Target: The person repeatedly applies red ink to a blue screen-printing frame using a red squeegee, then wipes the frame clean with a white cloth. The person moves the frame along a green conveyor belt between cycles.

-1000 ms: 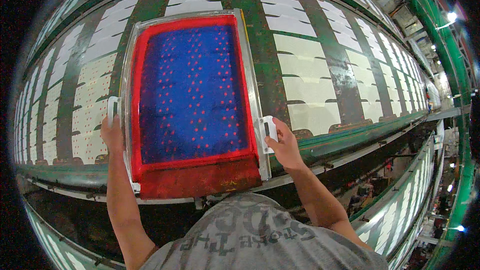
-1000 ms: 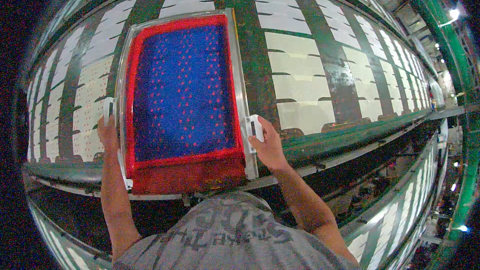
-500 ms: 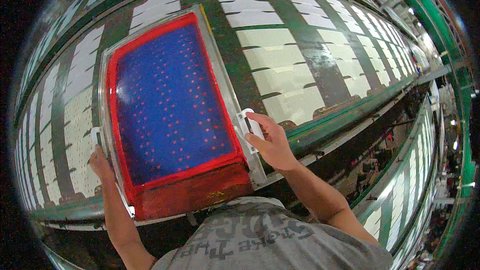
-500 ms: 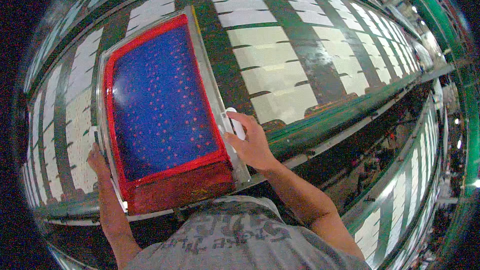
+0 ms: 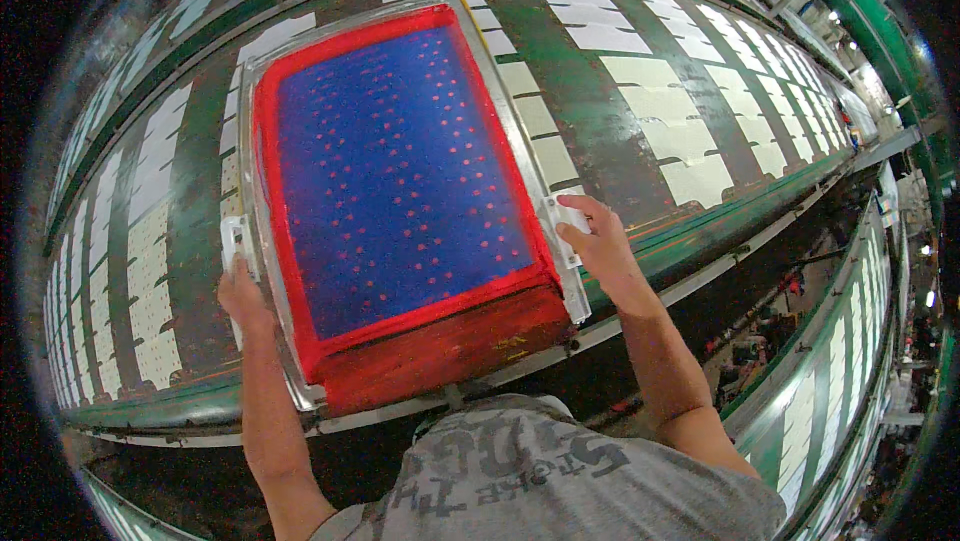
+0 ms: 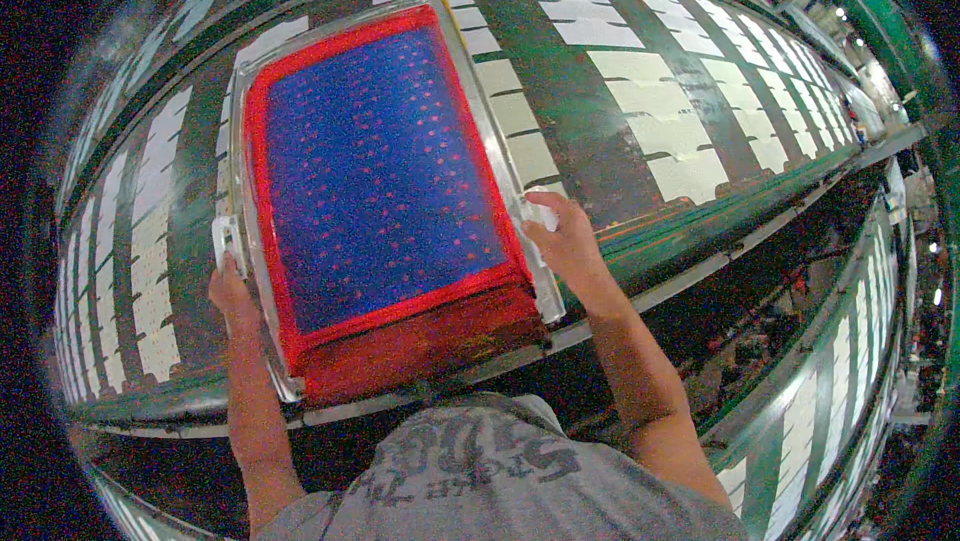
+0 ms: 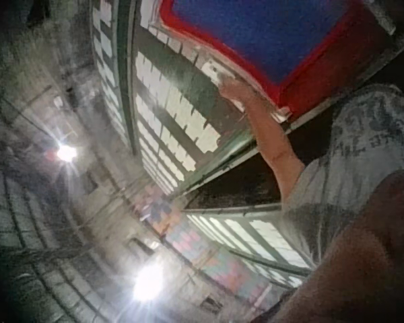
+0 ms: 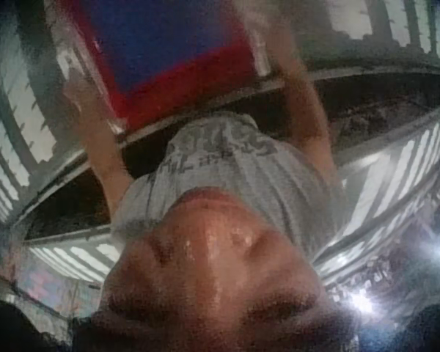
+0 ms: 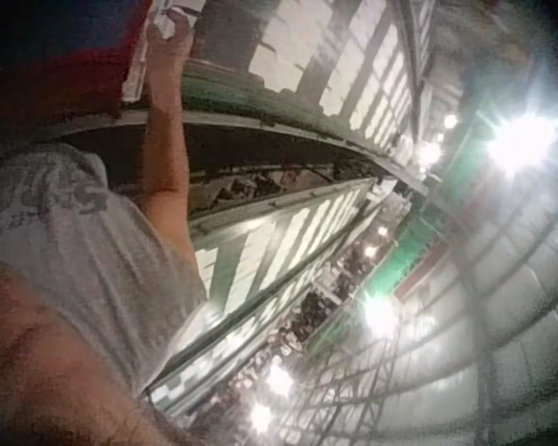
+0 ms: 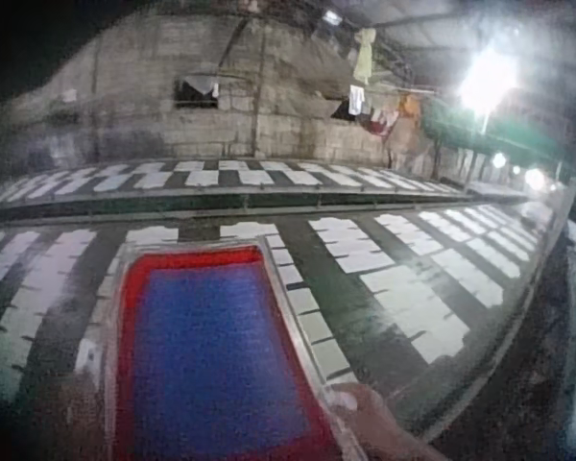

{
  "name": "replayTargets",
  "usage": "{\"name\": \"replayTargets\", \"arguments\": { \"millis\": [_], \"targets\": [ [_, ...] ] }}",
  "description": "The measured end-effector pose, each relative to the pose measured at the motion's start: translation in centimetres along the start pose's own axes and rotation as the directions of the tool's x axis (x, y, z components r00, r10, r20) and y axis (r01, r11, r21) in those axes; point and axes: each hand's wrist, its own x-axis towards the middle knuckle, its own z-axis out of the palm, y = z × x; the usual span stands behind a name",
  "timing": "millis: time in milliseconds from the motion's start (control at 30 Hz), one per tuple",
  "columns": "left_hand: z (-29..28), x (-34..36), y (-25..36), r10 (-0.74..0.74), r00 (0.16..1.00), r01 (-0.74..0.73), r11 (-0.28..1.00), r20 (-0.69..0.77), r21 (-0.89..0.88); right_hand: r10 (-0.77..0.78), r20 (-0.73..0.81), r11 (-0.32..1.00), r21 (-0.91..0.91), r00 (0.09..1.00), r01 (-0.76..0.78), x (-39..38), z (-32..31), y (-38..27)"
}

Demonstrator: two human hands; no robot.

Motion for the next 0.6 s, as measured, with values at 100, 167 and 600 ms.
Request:
{"name": "replayTargets", "arguments": {
  "millis": [100, 167, 600],
  "targets": [
    [4.9, -5.0, 1.7, 0.03, 1.0, -0.029, 0.994, 0.003, -0.11, -0.061, -0.018, 0.998, -0.022, 0.998, 0.061, 1.2, -4.8, 3.5],
    [7.1, -7.7, 2.6, -0.012, 0.998, 0.024, 0.974, 0.055, -0.226, 0.011, 0.001, 0.986, 0.166, 1.0, -0.011, 1.3, -7.1, 5.7],
    [13.8, -14.3, 5.9, -0.025, 1.0, 0.019, 0.967, -0.019, -0.252, 0.185, 0.069, 0.956, 0.221, 0.98, -0.196, 3.8, -15.5, 12.2]
  ]
}}
